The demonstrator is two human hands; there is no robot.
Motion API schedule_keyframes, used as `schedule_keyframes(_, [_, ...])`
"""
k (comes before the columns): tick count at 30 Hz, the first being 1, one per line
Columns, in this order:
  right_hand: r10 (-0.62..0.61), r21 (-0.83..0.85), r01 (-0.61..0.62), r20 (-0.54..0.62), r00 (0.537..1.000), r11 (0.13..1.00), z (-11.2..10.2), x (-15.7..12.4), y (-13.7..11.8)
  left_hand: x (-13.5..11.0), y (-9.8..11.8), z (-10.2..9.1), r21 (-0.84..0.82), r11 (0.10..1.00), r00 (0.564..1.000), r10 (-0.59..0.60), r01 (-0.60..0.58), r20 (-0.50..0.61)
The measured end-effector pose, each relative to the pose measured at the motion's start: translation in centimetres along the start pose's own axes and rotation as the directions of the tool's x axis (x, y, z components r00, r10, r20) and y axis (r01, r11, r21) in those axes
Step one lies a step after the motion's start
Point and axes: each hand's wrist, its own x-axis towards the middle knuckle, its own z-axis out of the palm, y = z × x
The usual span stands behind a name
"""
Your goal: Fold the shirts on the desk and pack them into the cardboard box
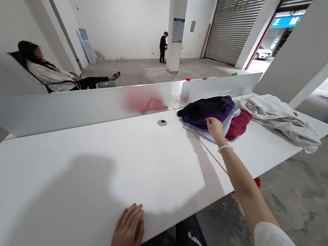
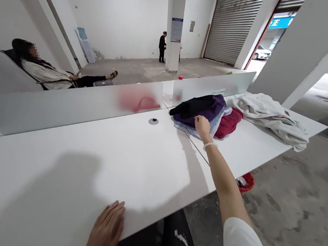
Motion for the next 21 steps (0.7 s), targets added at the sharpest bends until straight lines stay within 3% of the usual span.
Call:
schedule_keyframes(4, [-0.057,-0.142,0.058,0.008,0.998,0.988,1.8,4.4,-1.7,-0.2,-0.7,0.8,0.03,0.997,0.994,0.072,-0.069,-0.078])
schedule_keyframes(10, [-0.058,-0.33,0.05,-0.016,0.998,0.943,3.4,6.8,-1.5,-1.3,-0.9,2.3,0.011,1.0,0.99,-0.01,0.012,-0.141])
schedule_keyframes(14, [-0.118,-0.539,0.153,0.099,0.988,0.828,2.8,8.0,-0.9,-1.8,-0.8,2.8,0.004,0.999,0.985,-0.042,0.044,-0.166])
schedule_keyframes(21, [-0.114,-0.567,0.18,0.15,0.982,0.804,0.7,8.2,-0.9,-0.4,-0.3,0.9,-0.027,1.0,0.998,-0.018,0.017,-0.06])
